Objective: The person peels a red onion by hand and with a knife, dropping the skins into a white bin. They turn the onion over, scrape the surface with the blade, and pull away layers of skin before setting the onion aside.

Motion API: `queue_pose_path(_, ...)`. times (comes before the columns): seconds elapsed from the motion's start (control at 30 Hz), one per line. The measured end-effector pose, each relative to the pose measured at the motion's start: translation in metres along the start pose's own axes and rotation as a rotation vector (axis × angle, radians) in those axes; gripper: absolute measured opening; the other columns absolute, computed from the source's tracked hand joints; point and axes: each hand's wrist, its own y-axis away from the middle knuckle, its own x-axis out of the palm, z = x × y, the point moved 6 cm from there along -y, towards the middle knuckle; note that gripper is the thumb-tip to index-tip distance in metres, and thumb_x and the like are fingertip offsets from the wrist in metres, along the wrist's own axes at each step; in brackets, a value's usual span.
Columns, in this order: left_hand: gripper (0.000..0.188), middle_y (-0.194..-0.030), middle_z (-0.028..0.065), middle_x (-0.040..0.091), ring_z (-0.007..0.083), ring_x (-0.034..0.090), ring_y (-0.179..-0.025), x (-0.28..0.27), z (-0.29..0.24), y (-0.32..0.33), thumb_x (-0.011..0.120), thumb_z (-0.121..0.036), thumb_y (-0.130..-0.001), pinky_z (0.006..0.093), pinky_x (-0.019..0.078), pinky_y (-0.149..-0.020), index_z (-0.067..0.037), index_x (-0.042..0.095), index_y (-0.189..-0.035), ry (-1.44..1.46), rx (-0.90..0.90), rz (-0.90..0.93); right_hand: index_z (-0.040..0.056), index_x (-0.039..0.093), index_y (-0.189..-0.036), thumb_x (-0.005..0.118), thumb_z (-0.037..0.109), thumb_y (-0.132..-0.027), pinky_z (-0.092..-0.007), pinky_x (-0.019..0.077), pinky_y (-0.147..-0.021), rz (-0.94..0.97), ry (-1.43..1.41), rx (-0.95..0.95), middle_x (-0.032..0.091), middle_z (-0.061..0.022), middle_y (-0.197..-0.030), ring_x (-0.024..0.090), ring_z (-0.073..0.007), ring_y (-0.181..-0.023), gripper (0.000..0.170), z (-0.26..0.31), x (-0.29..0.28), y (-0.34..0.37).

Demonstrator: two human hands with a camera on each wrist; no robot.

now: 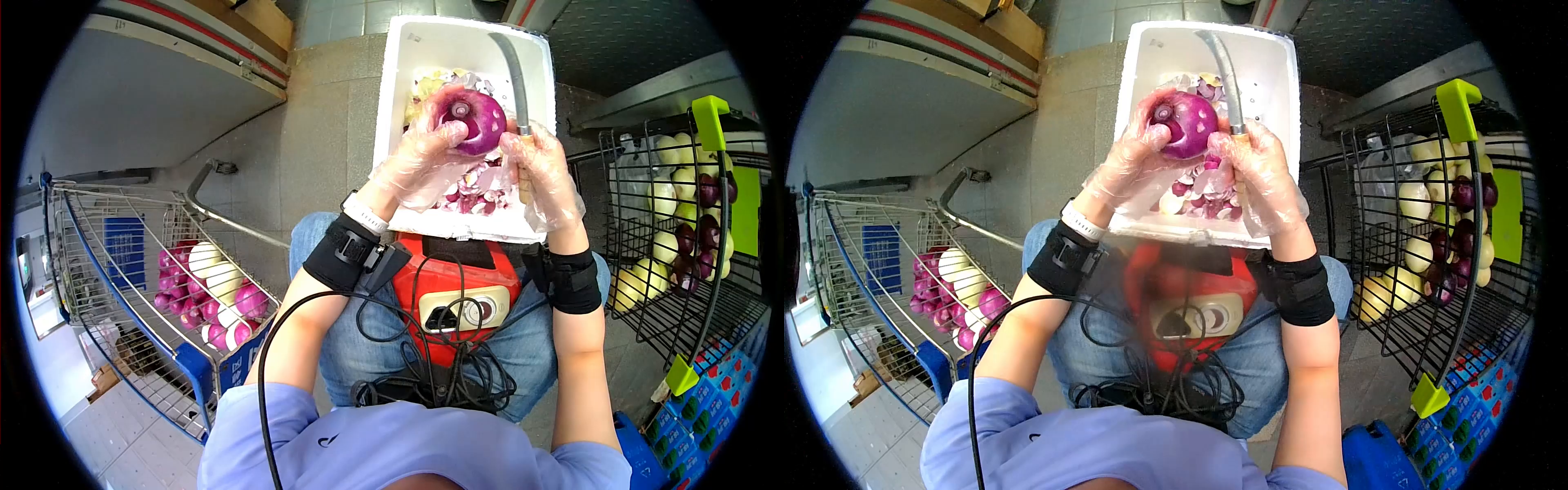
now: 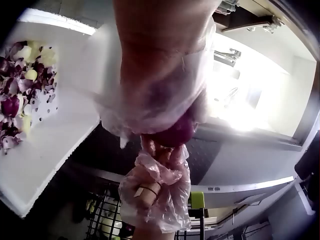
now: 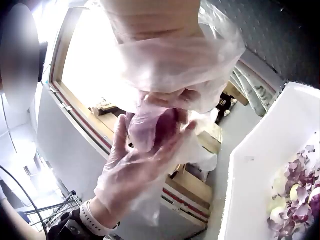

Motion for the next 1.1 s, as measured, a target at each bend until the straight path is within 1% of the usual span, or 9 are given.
queue_pose_path(0.1, 0.068, -0.122, 0.0103, 0.048, 0.0223, 0.047, -0.118, -0.009, 0.002, -0.006, 0.076, -0.016, -0.076, 0.0386, 0.0474, -0.096, -0.011, 0.037, -0.132, -0.079, 0.07, -0.001, 0.0021, 0.06, -0.105, 0.07, 0.014, -0.084, -0.0174, 0.0382, -0.048, -0.04, 0.042, -0.034, 0.058, 0.0023, -0.075, 0.048, -0.0024, -0.054, 0.026, -0.004, -0.001, -0.001)
queue_pose_path(0.13, 0.072, -0.122, 0.0095, 0.048, 0.0219, 0.049, -0.115, -0.015, 0.002, -0.008, 0.078, -0.014, -0.073, 0.0379, 0.0476, -0.095, -0.011, 0.035, -0.132, -0.142, 0.124, -0.072, 0.0014, 0.061, -0.104, 0.07, 0.011, -0.084, -0.0188, 0.0432, -0.053, -0.094, 0.094, -0.078, 0.06, 0.001, -0.078, 0.052, -0.0041, -0.059, 0.024, 0.004, -0.003, 0.001)
queue_pose_path(0.27, 0.076, -0.121, 0.0096, 0.05, 0.02, 0.053, -0.11, -0.02, 0.002, -0.005, 0.081, -0.013, -0.071, 0.0342, 0.0475, -0.094, -0.011, 0.034, -0.131, -0.287, 0.129, -0.145, -0.0008, 0.063, -0.101, 0.07, 0.009, -0.083, -0.0237, 0.0493, -0.066, -0.226, 0.361, -0.347, 0.065, -0.0017, -0.085, 0.059, -0.0088, -0.073, 0.022, 0.025, 0.007, 0.007)
queue_pose_path(0.37, 0.076, -0.117, 0.0098, 0.054, 0.0186, 0.055, -0.107, -0.019, 0.003, -0.005, 0.081, -0.011, -0.071, 0.0321, 0.0478, -0.092, -0.01, 0.034, -0.13, -0.421, 0.153, -0.121, -0.0002, 0.064, -0.099, 0.071, 0.011, -0.083, -0.0241, 0.0489, -0.065, -0.164, 0.511, -0.52, 0.065, -0.0025, -0.081, 0.058, -0.0072, -0.072, 0.02, 0.029, 0.015, 0.01)
queue_pose_path(0.5, 0.073, -0.112, 0.0091, 0.058, 0.0171, 0.057, -0.103, -0.007, 0.002, -0.001, 0.082, -0.01, -0.07, 0.0316, 0.0474, -0.092, -0.009, 0.036, -0.128, -0.393, 0.134, -0.111, -0.0007, 0.065, -0.099, 0.068, 0.006, -0.084, -0.0227, 0.0483, -0.067, -0.15, 0.674, -0.469, 0.066, -0.0039, -0.088, 0.06, -0.0079, -0.076, 0.017, 0.031, 0.02, 0.012)
queue_pose_path(0.6, 0.073, -0.112, 0.0093, 0.058, 0.0163, 0.057, -0.102, -0.007, -0.001, -0.002, 0.083, -0.012, -0.068, 0.0307, 0.0473, -0.091, -0.008, 0.039, -0.126, -0.515, 0.176, -0.126, 0.0012, 0.066, -0.096, 0.07, 0.007, -0.079, -0.03, 0.0502, -0.064, -0.217, 0.773, -0.68, 0.066, -0.0132, -0.085, 0.065, -0.0224, -0.071, 0.019, 0.031, 0.02, 0.014)
queue_pose_path(0.77, 0.072, -0.111, 0.008, 0.058, 0.0158, 0.057, -0.102, -0.013, 0.002, -0.002, 0.086, -0.014, -0.064, 0.0293, 0.0469, -0.09, -0.007, 0.045, -0.122, -0.632, 0.23, -0.158, 0.0021, 0.066, -0.096, 0.067, 0.005, -0.078, -0.0332, 0.0509, -0.068, -0.19, 0.836, -0.666, 0.067, -0.0139, -0.088, 0.065, -0.0279, -0.077, 0.018, 0.028, 0.019, 0.012)
queue_pose_path(1.0, 0.074, -0.115, 0.0075, 0.054, 0.0156, 0.053, -0.108, -0.015, -0.001, 0.001, 0.085, -0.013, -0.065, 0.0302, 0.0442, -0.095, -0.006, 0.042, -0.125, -0.751, 0.228, -0.192, 0.0022, 0.065, -0.093, 0.066, 0.004, -0.077, -0.034, 0.0508, -0.069, -0.22, 0.803, -0.651, 0.066, -0.0145, -0.087, 0.064, -0.0302, -0.076, 0.015, 0.029, 0.022, 0.011)
queue_pose_path(1.1, 0.073, -0.11, 0.0089, 0.057, 0.016, 0.056, -0.102, -0.019, 0.007, -0.001, 0.086, -0.019, -0.063, 0.0305, 0.0468, -0.091, -0.006, 0.046, -0.122, -0.632, 0.216, -0.202, 0.0022, 0.065, -0.092, 0.065, 0.005, -0.08, -0.0309, 0.0505, -0.068, -0.261, 0.877, -0.634, 0.067, -0.0107, -0.086, 0.065, -0.0224, -0.073, 0.012, 0.028, 0.019, 0.009)
